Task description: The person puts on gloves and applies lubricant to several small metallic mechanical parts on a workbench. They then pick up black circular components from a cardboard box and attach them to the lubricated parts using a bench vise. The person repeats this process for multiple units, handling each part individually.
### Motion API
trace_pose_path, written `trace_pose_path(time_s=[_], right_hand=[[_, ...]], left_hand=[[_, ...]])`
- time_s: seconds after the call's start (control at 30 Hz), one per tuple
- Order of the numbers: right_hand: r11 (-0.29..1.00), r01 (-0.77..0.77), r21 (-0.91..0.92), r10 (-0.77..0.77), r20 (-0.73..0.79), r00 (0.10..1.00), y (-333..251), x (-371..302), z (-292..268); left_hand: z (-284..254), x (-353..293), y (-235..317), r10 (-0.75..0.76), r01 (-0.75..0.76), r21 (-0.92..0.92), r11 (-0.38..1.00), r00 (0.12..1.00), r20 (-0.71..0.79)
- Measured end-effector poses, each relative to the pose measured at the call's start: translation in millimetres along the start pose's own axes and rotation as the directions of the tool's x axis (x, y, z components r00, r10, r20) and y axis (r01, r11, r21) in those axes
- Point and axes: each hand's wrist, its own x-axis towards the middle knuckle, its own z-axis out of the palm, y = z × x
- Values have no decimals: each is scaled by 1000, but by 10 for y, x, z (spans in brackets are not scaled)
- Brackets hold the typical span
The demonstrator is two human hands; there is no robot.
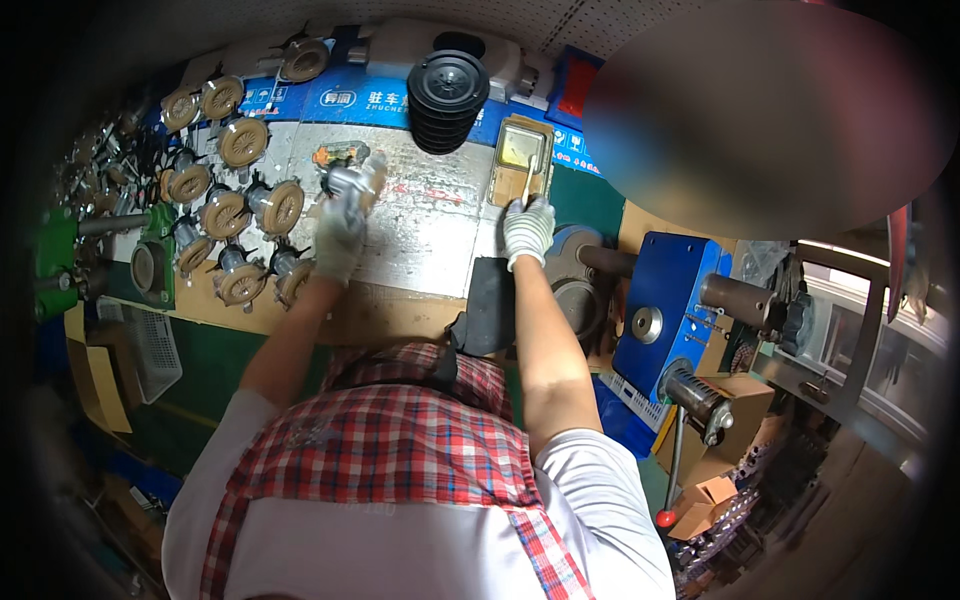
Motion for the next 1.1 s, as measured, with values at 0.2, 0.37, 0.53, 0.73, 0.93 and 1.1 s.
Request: trace_pose_path(time_s=[0.2,0.37,0.53,0.73,0.93,1.1], right_hand=[[978,-56,-202,68,54,996,83,113,212],[998,-62,-20,62,0,998,2,226,96],[977,213,26,-214,113,970,-116,477,70],[984,172,-42,-164,149,975,-258,749,283],[987,126,-97,-103,214,971,-266,535,-70],[972,45,230,-57,49,997,-305,-9,-667]], left_hand=[[488,-1073,-11,403,-470,363,804,881,247],[702,-1545,-137,313,-506,357,785,822,476],[316,-1820,-326,420,-458,0,889,815,400],[82,-1302,-38,122,-130,135,982,991,62],[440,-809,319,430,-467,197,862,879,206],[1427,-836,-203,119,55,-473,880,936,330]])
